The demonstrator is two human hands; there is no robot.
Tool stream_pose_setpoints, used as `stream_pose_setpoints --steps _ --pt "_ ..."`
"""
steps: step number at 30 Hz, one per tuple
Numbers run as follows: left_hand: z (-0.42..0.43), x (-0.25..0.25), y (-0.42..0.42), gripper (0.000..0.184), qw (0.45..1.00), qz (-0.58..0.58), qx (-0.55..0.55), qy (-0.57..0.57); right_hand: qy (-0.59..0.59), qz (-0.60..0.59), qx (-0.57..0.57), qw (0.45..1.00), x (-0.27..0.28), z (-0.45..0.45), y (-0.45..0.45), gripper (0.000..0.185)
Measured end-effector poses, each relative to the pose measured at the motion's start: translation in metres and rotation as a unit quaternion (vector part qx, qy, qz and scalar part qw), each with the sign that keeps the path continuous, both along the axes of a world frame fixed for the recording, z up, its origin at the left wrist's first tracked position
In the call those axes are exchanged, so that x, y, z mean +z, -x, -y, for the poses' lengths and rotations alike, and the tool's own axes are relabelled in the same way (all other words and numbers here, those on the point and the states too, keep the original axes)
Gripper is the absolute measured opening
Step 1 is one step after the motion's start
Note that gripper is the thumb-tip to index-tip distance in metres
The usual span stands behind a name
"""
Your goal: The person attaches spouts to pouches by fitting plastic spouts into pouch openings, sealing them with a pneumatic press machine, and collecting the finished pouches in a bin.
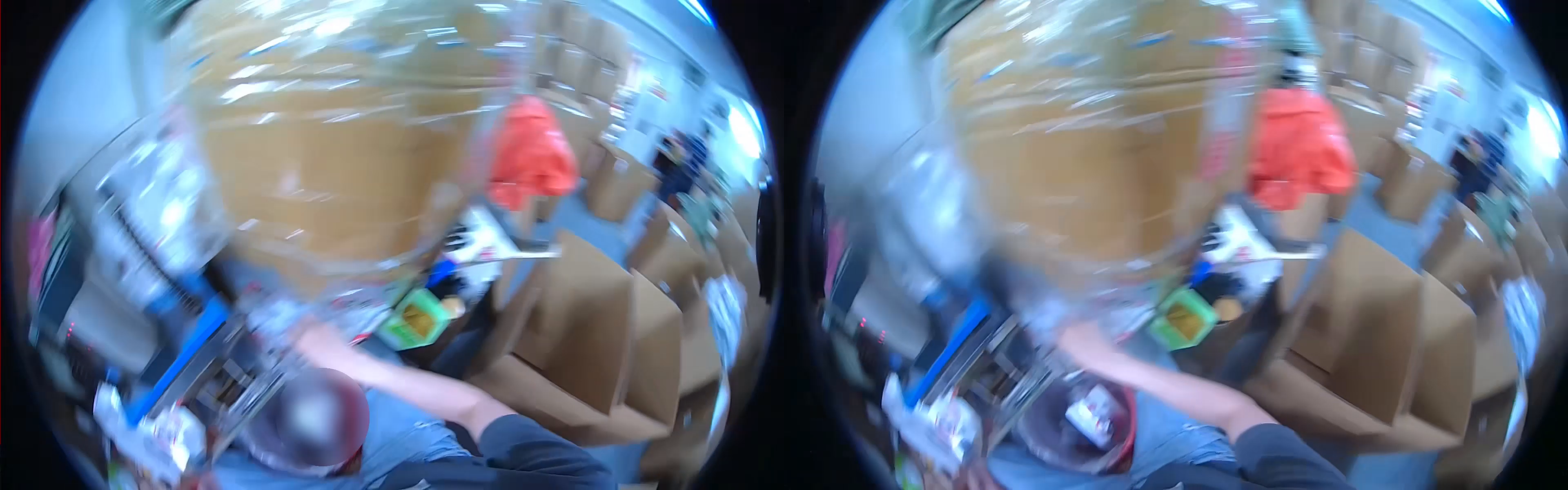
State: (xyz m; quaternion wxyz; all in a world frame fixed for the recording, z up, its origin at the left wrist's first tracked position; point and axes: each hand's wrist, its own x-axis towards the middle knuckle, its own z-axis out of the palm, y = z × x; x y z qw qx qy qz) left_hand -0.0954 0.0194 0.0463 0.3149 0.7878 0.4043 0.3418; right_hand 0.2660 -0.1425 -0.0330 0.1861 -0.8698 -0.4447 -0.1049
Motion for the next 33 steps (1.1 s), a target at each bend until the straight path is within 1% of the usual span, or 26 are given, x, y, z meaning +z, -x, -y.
stream_pose_setpoints --steps 1,2,3,4,5,6,7,8,10,11,12,13,15,16,17,18,20,22,23,25,26,27,29,31,32,33 --pt "0.009 -0.009 -0.001 0.031 1.0 -0.02 -0.014 0.009 -0.02 0.011 0.026 0.999 0.024 0.01 0.005 0.023" --pt "-0.005 -0.05 -0.007 0.008 0.993 0.094 -0.024 -0.061 -0.022 0.043 0.061 0.997 0.022 0.009 0.0 0.025" --pt "0.006 -0.042 -0.003 0.007 0.999 0.036 0.023 -0.01 -0.008 0.029 0.073 0.997 0.04 0.011 0.003 0.033" --pt "0.023 -0.024 -0.015 0.011 0.995 0.059 -0.022 -0.075 0.018 0.032 0.086 0.996 0.036 0.009 -0.002 0.039" --pt "0.034 -0.012 -0.02 0.012 0.993 0.089 -0.039 -0.072 0.008 0.05 0.111 0.993 0.037 0.01 -0.005 0.039" --pt "0.033 -0.021 -0.017 0.035 0.99 0.083 -0.072 -0.091 0.04 0.037 0.118 0.992 0.037 0.009 -0.009 0.037" --pt "0.036 -0.019 -0.019 0.029 0.992 0.063 -0.07 -0.088 0.073 0.031 0.118 0.99 0.04 0.009 -0.014 0.035" --pt "0.041 -0.018 -0.023 0.023 0.993 0.042 -0.074 -0.085 0.019 0.025 0.104 0.994 0.047 0.013 -0.012 0.031" --pt "0.042 -0.015 -0.021 0.034 0.992 0.064 -0.076 -0.081 -0.136 -0.02 0.072 0.988 0.077 0.021 0.007 0.026" --pt "0.044 -0.01 -0.021 0.042 0.991 0.072 -0.072 -0.087 -0.233 -0.057 0.056 0.969 0.092 0.029 0.021 0.024" --pt "0.046 -0.008 -0.022 0.042 0.992 0.066 -0.062 -0.083 -0.315 -0.213 0.078 0.922 0.106 0.039 0.041 0.023" --pt "0.048 -0.004 -0.021 0.042 0.993 0.045 -0.066 -0.085 -0.385 -0.364 0.09 0.843 0.114 0.049 0.063 0.023" --pt "0.049 0.003 -0.021 0.041 0.989 -0.006 -0.091 -0.118 -0.452 -0.449 0.263 0.725 0.112 0.053 0.104 0.029" --pt "0.05 0.004 -0.025 0.041 0.989 -0.01 -0.093 -0.115 -0.342 -0.376 0.326 0.797 0.109 0.05 0.111 0.037" --pt "0.05 0.005 -0.029 0.039 0.978 -0.018 -0.118 -0.171 -0.205 -0.213 0.329 0.897 0.111 0.043 0.121 0.04" --pt "0.051 0.006 -0.032 0.038 0.963 -0.025 -0.144 -0.228 -0.191 -0.197 0.348 0.896 0.103 0.034 0.13 0.037" --pt "0.052 0.018 -0.031 0.036 0.952 -0.041 -0.172 -0.25 -0.172 -0.208 0.377 0.886 0.103 0.03 0.141 0.029" --pt "0.051 0.031 -0.027 0.032 0.945 0.003 -0.26 -0.199 -0.158 -0.216 0.43 0.862 0.126 0.042 0.14 0.027" --pt "0.051 0.031 -0.027 0.032 0.945 0.003 -0.261 -0.197 -0.195 -0.282 0.46 0.819 0.13 0.044 0.138 0.025" --pt "0.051 0.03 -0.028 0.03 0.94 0.002 -0.338 -0.053 -0.225 -0.35 0.416 0.809 0.13 0.039 0.137 0.025" --pt "0.053 0.017 -0.038 0.017 0.948 0.025 -0.317 -0.011 -0.2 -0.315 0.391 0.841 0.113 0.035 0.131 0.043" --pt "0.047 -0.016 -0.044 0.015 0.949 0.01 -0.308 0.072 -0.163 -0.289 0.331 0.883 0.107 0.028 0.129 0.053" --pt "0.041 -0.05 -0.06 0.025 0.926 0.02 -0.275 0.257 -0.123 -0.239 0.22 0.938 0.096 0.023 0.122 0.074" --pt "0.036 -0.063 -0.075 0.021 0.909 0.099 -0.216 0.342 -0.228 -0.229 0.174 0.93 0.101 0.035 0.109 0.068" --pt "0.033 -0.058 -0.085 0.021 0.885 0.191 -0.187 0.382 -0.301 -0.267 0.141 0.904 0.106 0.043 0.106 0.059" --pt "0.023 -0.046 -0.093 0.021 0.859 0.2 -0.164 0.441 -0.297 -0.24 0.108 0.918 0.113 0.052 0.102 0.054"
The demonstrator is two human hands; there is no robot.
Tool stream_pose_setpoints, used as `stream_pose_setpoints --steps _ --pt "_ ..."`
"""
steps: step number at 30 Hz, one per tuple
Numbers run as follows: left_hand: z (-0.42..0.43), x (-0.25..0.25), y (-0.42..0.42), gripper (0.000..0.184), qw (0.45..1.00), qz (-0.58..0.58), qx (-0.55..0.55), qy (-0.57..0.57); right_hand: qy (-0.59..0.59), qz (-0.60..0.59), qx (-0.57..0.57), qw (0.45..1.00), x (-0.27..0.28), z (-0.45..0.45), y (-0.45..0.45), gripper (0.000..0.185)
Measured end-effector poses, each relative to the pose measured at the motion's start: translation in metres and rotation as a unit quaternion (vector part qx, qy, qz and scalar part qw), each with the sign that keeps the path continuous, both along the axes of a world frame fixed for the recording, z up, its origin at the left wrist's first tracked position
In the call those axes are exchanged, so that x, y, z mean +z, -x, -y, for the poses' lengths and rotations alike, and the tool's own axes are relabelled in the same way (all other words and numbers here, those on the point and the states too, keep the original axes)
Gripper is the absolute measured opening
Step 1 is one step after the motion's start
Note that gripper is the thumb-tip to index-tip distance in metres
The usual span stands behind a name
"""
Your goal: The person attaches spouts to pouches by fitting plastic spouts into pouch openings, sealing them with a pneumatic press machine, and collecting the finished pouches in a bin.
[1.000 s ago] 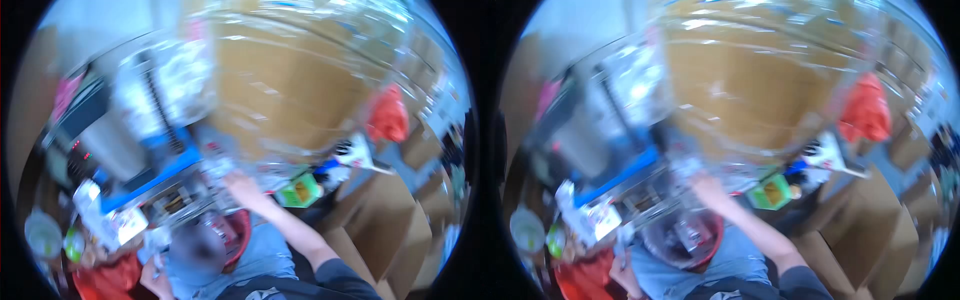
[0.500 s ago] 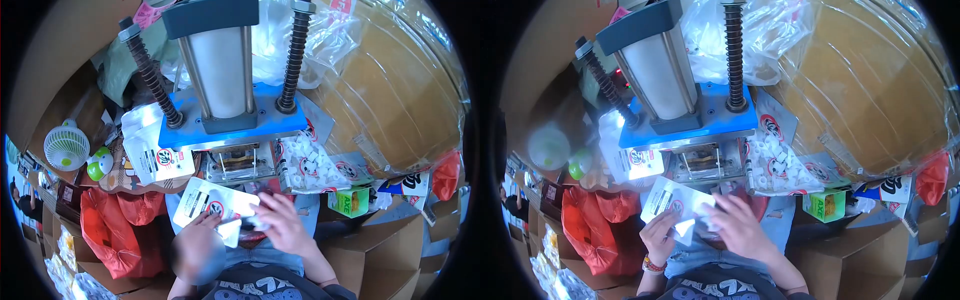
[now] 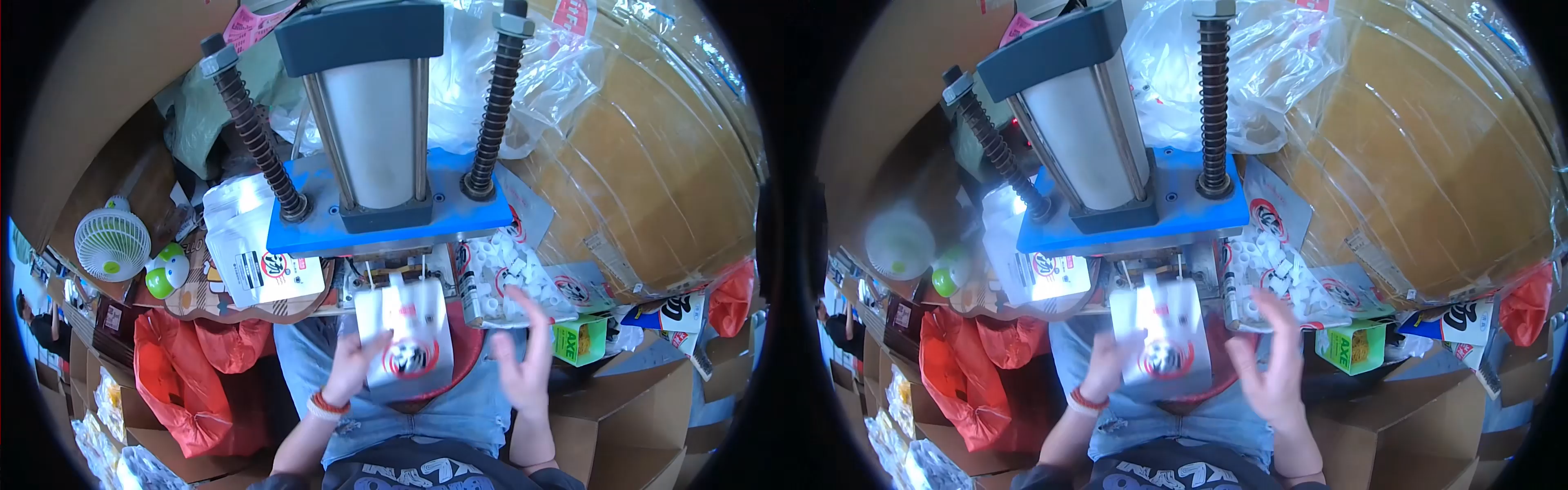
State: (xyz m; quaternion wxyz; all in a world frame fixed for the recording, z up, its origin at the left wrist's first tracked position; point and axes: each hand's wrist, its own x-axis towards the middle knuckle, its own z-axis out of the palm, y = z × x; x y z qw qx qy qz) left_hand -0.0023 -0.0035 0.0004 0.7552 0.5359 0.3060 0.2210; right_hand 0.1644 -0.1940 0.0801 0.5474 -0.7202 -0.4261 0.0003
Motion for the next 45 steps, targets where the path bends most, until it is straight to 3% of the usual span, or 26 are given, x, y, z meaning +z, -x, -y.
stream_pose_setpoints --steps 3,5,7,10,11,12,13,14,16,17,18,19,20,21,22,25,26,29,31,32,34,37,39,41,42,45 --pt "-0.03 0.012 -0.024 0.023 0.995 0.041 -0.002 0.093 0.035 0.113 -0.105 0.987 -0.006 -0.012 -0.02 0.038" --pt "-0.039 0.004 -0.03 0.026 0.993 0.055 -0.009 0.108 0.268 0.145 -0.106 0.946 -0.049 -0.024 -0.043 0.034" --pt "-0.038 0.004 -0.03 0.026 0.994 0.033 0.006 0.1 0.272 0.216 -0.12 0.93 -0.058 -0.025 -0.04 0.03" --pt "-0.064 0.012 -0.01 0.033 0.982 -0.059 -0.036 -0.174 0.224 0.112 -0.044 0.967 -0.056 -0.012 -0.038 0.024" --pt "-0.075 0.008 -0.002 0.064 0.966 -0.133 0.063 -0.211 0.223 0.113 -0.044 0.967 -0.051 -0.009 -0.041 0.024" --pt "-0.087 0.011 0.008 0.081 0.837 -0.255 0.132 -0.466 0.214 0.101 -0.014 0.972 -0.046 -0.004 -0.043 0.023" --pt "-0.099 0.016 0.022 0.098 0.623 -0.352 0.188 -0.673 0.206 0.087 0.018 0.975 -0.045 -0.001 -0.044 0.023" --pt "-0.117 -0.002 0.04 0.112 0.61 -0.391 0.131 -0.676 0.206 0.086 0.02 0.975 -0.048 0.001 -0.047 0.023" --pt "-0.122 -0.018 0.063 0.109 0.639 -0.41 0.008 -0.65 0.148 0.042 0.003 0.988 -0.061 0.002 -0.051 0.025" --pt "-0.116 -0.02 0.071 0.082 0.616 -0.384 0.025 -0.687 0.075 -0.025 -0.034 0.996 -0.068 0.001 -0.049 0.028" --pt "-0.117 -0.026 0.081 0.064 0.665 -0.313 0.057 -0.675 0.071 -0.027 -0.035 0.997 -0.06 -0.004 -0.043 0.028" --pt "-0.116 -0.032 0.092 0.048 0.712 -0.245 0.084 -0.653 -0.049 -0.149 0.008 0.988 -0.047 -0.005 -0.03 0.031" --pt "-0.098 -0.015 0.088 0.026 0.754 -0.288 0.145 -0.572 -0.165 -0.266 0.05 0.948 -0.03 -0.005 -0.015 0.035" --pt "-0.085 -0.004 0.089 0.024 0.789 -0.259 0.172 -0.53 -0.183 -0.249 0.104 0.945 -0.014 -0.005 -0.003 0.034" --pt "-0.075 0.005 0.089 0.021 0.819 -0.225 0.202 -0.487 -0.162 -0.117 0.113 0.973 -0.007 -0.008 0.003 0.034" --pt "-0.025 0.046 0.077 0.038 0.823 -0.174 0.208 -0.499 -0.056 0.174 0.111 0.977 0.02 -0.02 0.025 0.041" --pt "-0.017 0.051 0.072 0.045 0.772 -0.128 0.192 -0.592 -0.039 0.229 0.096 0.968 0.021 -0.029 0.034 0.041" --pt "0.003 0.069 0.071 0.032 0.705 -0.1 0.108 -0.693 -0.003 0.282 0.238 0.93 0.01 -0.05 0.039 0.042" --pt "0.011 0.092 0.081 0.028 0.725 -0.039 0.032 -0.687 -0.004 0.301 0.298 0.906 0.038 -0.027 0.049 0.037" --pt "0.019 0.113 0.082 0.016 0.739 -0.01 -0.008 -0.673 -0.044 0.297 0.303 0.905 0.053 -0.019 0.05 0.031" --pt "0.027 0.12 0.081 0.013 0.763 0.016 -0.055 -0.644 -0.02 0.225 0.354 0.908 0.056 -0.007 0.049 0.034" --pt "0.022 0.071 0.052 0.017 0.899 0.0 -0.079 -0.431 0.041 0.151 0.208 0.966 0.034 -0.026 0.035 0.059" --pt "0.004 0.035 0.026 0.016 0.924 -0.22 -0.154 -0.272 0.08 0.133 0.103 0.983 0.005 -0.039 0.022 0.071" --pt "-0.003 0.005 0.006 0.017 0.994 -0.072 -0.034 -0.074 0.04 0.11 0.048 0.992 0.001 -0.025 0.01 0.064" --pt "-0.008 0.002 -0.003 0.021 0.999 -0.008 -0.001 -0.041 0.028 0.108 0.032 0.993 0.008 -0.016 0.003 0.06" --pt "-0.028 0.028 -0.025 0.024 0.997 0.015 0.005 0.07 0.045 0.104 -0.034 0.993 0.014 -0.002 -0.01 0.054"
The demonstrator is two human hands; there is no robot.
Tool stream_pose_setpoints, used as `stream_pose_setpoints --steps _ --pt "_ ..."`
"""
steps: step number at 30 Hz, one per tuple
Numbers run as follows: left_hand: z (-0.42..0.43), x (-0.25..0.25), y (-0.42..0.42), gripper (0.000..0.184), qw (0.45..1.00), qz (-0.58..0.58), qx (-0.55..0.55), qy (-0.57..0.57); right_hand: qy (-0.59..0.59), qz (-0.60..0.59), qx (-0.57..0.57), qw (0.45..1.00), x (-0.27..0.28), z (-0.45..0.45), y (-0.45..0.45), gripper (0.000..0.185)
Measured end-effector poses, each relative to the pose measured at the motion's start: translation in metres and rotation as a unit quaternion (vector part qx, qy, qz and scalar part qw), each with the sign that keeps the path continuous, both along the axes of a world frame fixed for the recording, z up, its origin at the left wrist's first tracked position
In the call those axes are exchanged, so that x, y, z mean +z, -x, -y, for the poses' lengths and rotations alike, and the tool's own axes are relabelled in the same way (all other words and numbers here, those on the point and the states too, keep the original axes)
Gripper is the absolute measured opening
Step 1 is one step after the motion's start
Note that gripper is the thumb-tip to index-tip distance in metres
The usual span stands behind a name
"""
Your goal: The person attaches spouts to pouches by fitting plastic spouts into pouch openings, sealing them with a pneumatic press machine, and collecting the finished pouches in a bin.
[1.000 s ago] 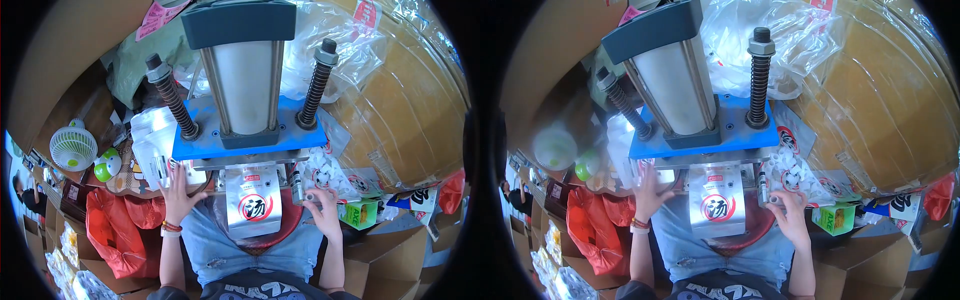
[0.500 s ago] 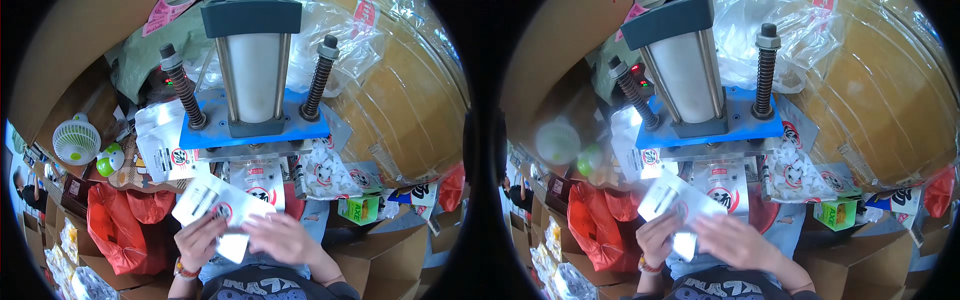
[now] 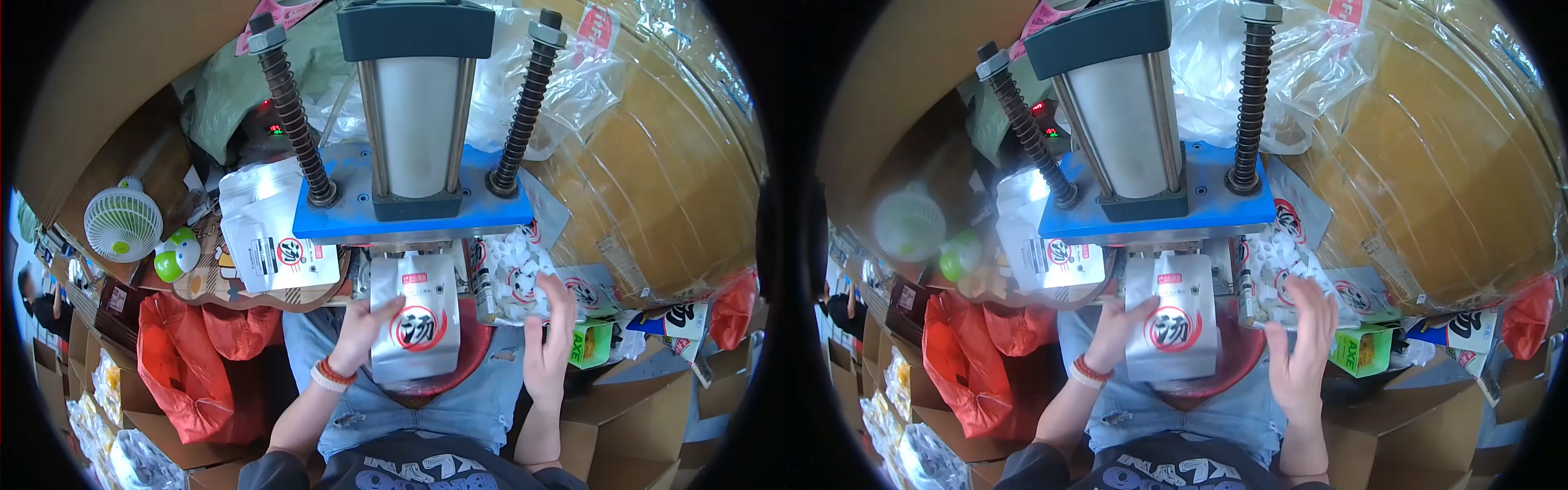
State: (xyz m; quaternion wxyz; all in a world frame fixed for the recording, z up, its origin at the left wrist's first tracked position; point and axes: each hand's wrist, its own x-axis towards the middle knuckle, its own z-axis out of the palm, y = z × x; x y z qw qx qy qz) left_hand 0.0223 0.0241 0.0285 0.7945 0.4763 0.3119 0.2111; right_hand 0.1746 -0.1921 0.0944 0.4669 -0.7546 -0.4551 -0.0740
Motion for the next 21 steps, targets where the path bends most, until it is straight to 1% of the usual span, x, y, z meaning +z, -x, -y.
stream_pose_setpoints --steps 1,2,3,4,6,7,8,9,10,11,12,13,14,15,16,17,18,19,20,21 --pt "-0.002 -0.001 -0.003 0.024 1.0 0.0 -0.001 -0.001 0.071 0.065 -0.073 0.993 -0.008 -0.007 -0.008 0.05" --pt "-0.005 -0.005 -0.006 0.024 1.0 -0.002 -0.001 0.007 0.141 0.13 -0.146 0.971 -0.022 -0.015 -0.017 0.046" --pt "-0.007 -0.007 -0.008 0.025 1.0 -0.006 -0.002 0.015 0.146 0.16 -0.152 0.965 -0.056 -0.024 -0.029 0.033" --pt "-0.005 -0.009 -0.009 0.025 1.0 -0.005 0.015 0.017 0.144 0.159 -0.152 0.965 -0.061 -0.022 -0.025 0.033" --pt "-0.011 -0.018 -0.008 0.027 1.0 -0.004 -0.004 -0.008 0.251 0.015 -0.086 0.964 -0.069 -0.021 -0.022 0.027" --pt "-0.016 -0.015 -0.005 0.035 0.999 -0.018 -0.025 -0.035 0.223 0.034 -0.082 0.971 -0.071 -0.019 -0.02 0.025" --pt "-0.026 -0.014 0.004 0.04 0.99 -0.053 -0.027 -0.13 0.194 0.051 -0.079 0.977 -0.072 -0.015 -0.02 0.023" --pt "-0.039 -0.016 0.014 0.044 0.97 -0.085 -0.03 -0.225 0.166 0.048 -0.049 0.984 -0.072 -0.011 -0.024 0.025" --pt "-0.055 -0.031 0.022 0.073 0.943 -0.087 0.054 -0.317 0.163 0.048 -0.045 0.984 -0.072 -0.008 -0.028 0.025" --pt "-0.063 -0.017 0.033 0.086 0.778 -0.281 0.113 -0.55 0.157 0.056 -0.024 0.986 -0.072 -0.004 -0.03 0.025" --pt "-0.07 -0.004 0.047 0.1 0.519 -0.442 0.156 -0.715 0.152 0.062 -0.002 0.986 -0.072 0.001 -0.033 0.026" --pt "-0.095 -0.031 0.069 0.109 0.569 -0.436 0.096 -0.691 0.176 -0.002 0.021 0.984 -0.07 0.005 -0.038 0.027" --pt "-0.111 -0.061 0.087 0.118 0.615 -0.427 0.036 -0.662 0.176 -0.003 0.022 0.984 -0.073 0.006 -0.039 0.027" --pt "-0.094 -0.045 0.092 0.089 0.552 -0.428 0.019 -0.716 0.123 -0.05 0.02 0.991 -0.076 0.006 -0.04 0.028" --pt "-0.092 -0.06 0.105 0.067 0.582 -0.369 0.043 -0.723 0.065 -0.096 0.015 0.993 -0.078 0.004 -0.043 0.029" --pt "-0.086 -0.053 0.108 0.046 0.611 -0.31 0.061 -0.726 0.062 -0.1 0.009 0.993 -0.069 0.002 -0.037 0.029" --pt "-0.075 -0.047 0.111 0.023 0.623 -0.27 0.117 -0.725 0.002 -0.112 0.012 0.994 -0.053 0.002 -0.027 0.031" --pt "-0.065 -0.04 0.116 0.025 0.673 -0.263 0.132 -0.678 -0.055 -0.122 0.018 0.991 -0.036 0.002 -0.013 0.033" --pt "-0.056 -0.034 0.12 0.027 0.72 -0.254 0.149 -0.629 -0.127 -0.156 -0.001 0.979 -0.023 -0.003 0.007 0.033" --pt "-0.045 -0.021 0.117 0.034 0.708 -0.217 0.176 -0.648 -0.126 -0.077 0.03 0.989 -0.013 -0.001 0.017 0.036"
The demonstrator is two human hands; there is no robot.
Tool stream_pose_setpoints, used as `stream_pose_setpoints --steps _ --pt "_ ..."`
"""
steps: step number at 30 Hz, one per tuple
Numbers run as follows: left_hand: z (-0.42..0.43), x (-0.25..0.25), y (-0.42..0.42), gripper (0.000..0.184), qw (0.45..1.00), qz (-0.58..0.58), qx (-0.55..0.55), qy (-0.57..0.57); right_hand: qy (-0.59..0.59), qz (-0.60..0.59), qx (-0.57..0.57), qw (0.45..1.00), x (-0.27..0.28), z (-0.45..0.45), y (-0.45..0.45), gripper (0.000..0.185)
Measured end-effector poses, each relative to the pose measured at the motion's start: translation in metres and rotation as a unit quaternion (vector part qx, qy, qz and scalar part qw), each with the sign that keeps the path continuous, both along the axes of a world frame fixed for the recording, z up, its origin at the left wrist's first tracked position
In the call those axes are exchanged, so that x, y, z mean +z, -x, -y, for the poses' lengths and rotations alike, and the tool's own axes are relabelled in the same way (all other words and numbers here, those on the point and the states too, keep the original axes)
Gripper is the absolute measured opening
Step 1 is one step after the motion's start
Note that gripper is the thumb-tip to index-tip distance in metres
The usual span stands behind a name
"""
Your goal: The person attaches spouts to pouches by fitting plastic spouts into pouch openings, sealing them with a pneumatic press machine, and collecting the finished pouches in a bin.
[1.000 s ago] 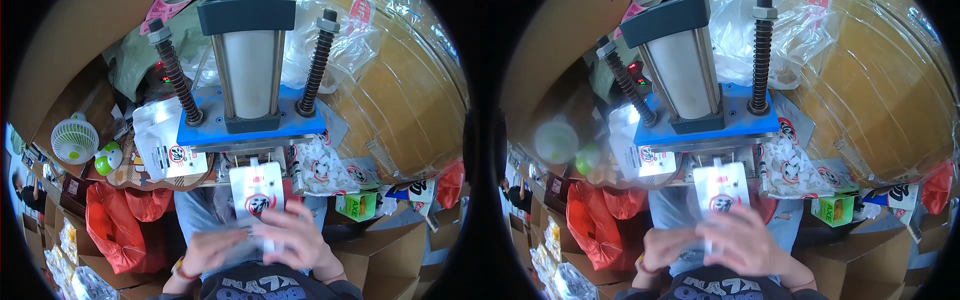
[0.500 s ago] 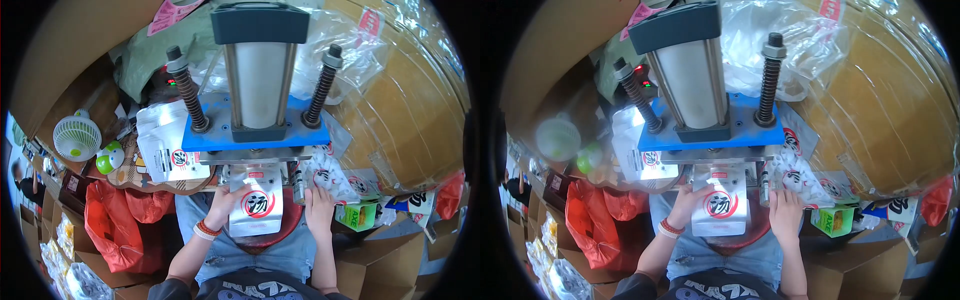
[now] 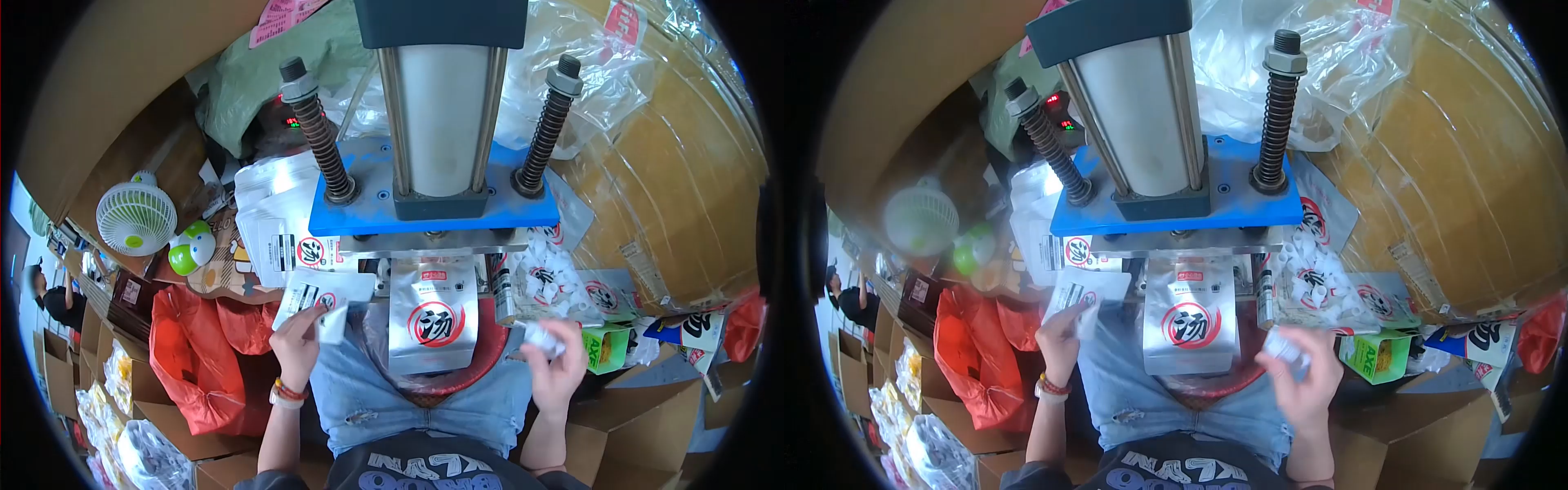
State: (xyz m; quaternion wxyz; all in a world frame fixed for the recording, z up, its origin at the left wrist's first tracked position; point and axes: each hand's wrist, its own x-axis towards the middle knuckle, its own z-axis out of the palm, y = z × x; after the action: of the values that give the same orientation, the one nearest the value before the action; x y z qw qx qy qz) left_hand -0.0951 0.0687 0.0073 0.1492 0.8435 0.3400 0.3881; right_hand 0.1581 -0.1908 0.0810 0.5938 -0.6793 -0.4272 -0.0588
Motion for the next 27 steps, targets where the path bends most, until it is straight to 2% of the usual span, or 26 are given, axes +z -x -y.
stream_pose_setpoints --steps 2,3,4,6,7,9,11,13,14,15,16,17,18,19,20,22,23,25,27 --pt "0.031 0.026 -0.005 0.036 0.999 -0.003 0.023 0.03 0.024 0.185 0.023 0.982 0.024 -0.004 0.017 0.046" --pt "0.036 0.028 -0.007 0.038 0.998 0.005 -0.02 -0.055 0.048 0.23 0.042 0.971 0.027 -0.014 0.025 0.047" --pt "0.046 0.035 -0.011 0.038 0.996 -0.01 -0.036 -0.087 0.073 0.274 0.059 0.957 0.028 -0.024 0.032 0.048" --pt "0.062 0.054 -0.018 0.036 0.987 -0.03 -0.096 -0.121 0.107 0.26 0.154 0.947 0.02 -0.046 0.039 0.04" --pt "0.069 0.064 -0.017 0.033 0.982 -0.047 -0.132 -0.124 0.112 0.346 0.195 0.911 0.018 -0.046 0.036 0.04" --pt "0.076 0.085 -0.006 0.027 0.965 -0.08 -0.218 -0.121 0.094 0.335 0.239 0.906 0.044 -0.026 0.044 0.04" --pt "0.088 0.102 0.0 0.028 0.953 -0.054 -0.278 -0.107 0.073 0.266 0.271 0.922 0.063 -0.009 0.047 0.04" --pt "0.092 0.103 -0.004 0.028 0.947 -0.084 -0.309 0.003 0.104 0.17 0.27 0.942 0.068 -0.005 0.042 0.037" --pt "0.09 0.091 -0.009 0.029 0.942 -0.101 -0.313 0.072 0.114 0.134 0.244 0.954 0.057 -0.013 0.038 0.037" --pt "0.086 0.067 -0.026 0.024 0.944 -0.051 -0.309 0.1 0.123 0.098 0.217 0.963 0.041 -0.022 0.032 0.037" --pt "0.081 0.039 -0.039 0.021 0.934 -0.055 -0.295 0.196 0.19 0.076 0.208 0.957 0.029 -0.028 0.024 0.047" --pt "0.077 0.013 -0.05 0.019 0.914 -0.059 -0.279 0.289 0.187 0.04 0.161 0.968 0.013 -0.033 0.019 0.051" --pt "0.078 -0.006 -0.06 0.021 0.9 -0.01 -0.26 0.351 0.181 0.005 0.112 0.977 0.003 -0.035 0.017 0.056" --pt "0.075 -0.005 -0.068 0.02 0.88 0.005 -0.249 0.405 0.174 -0.039 0.101 0.979 0.006 -0.027 0.014 0.057" --pt "0.072 -0.004 -0.075 0.019 0.855 0.019 -0.236 0.461 0.119 -0.059 0.096 0.986 0.015 -0.016 0.013 0.055" --pt "0.063 0.004 -0.09 0.02 0.771 0.103 -0.185 0.601 0.033 -0.114 0.124 0.985 0.028 0.006 0.013 0.055" --pt "0.056 0.012 -0.1 0.021 0.725 0.143 -0.173 0.651 0.034 -0.115 0.124 0.985 0.027 0.01 0.012 0.055" --pt "0.048 0.015 -0.113 0.024 0.719 0.172 -0.178 0.65 -0.038 -0.165 0.205 0.964 0.025 0.014 0.009 0.049" --pt "0.04 0.001 -0.121 0.025 0.704 0.203 -0.169 0.659 -0.019 -0.246 0.246 0.937 0.007 0.014 0.008 0.052"
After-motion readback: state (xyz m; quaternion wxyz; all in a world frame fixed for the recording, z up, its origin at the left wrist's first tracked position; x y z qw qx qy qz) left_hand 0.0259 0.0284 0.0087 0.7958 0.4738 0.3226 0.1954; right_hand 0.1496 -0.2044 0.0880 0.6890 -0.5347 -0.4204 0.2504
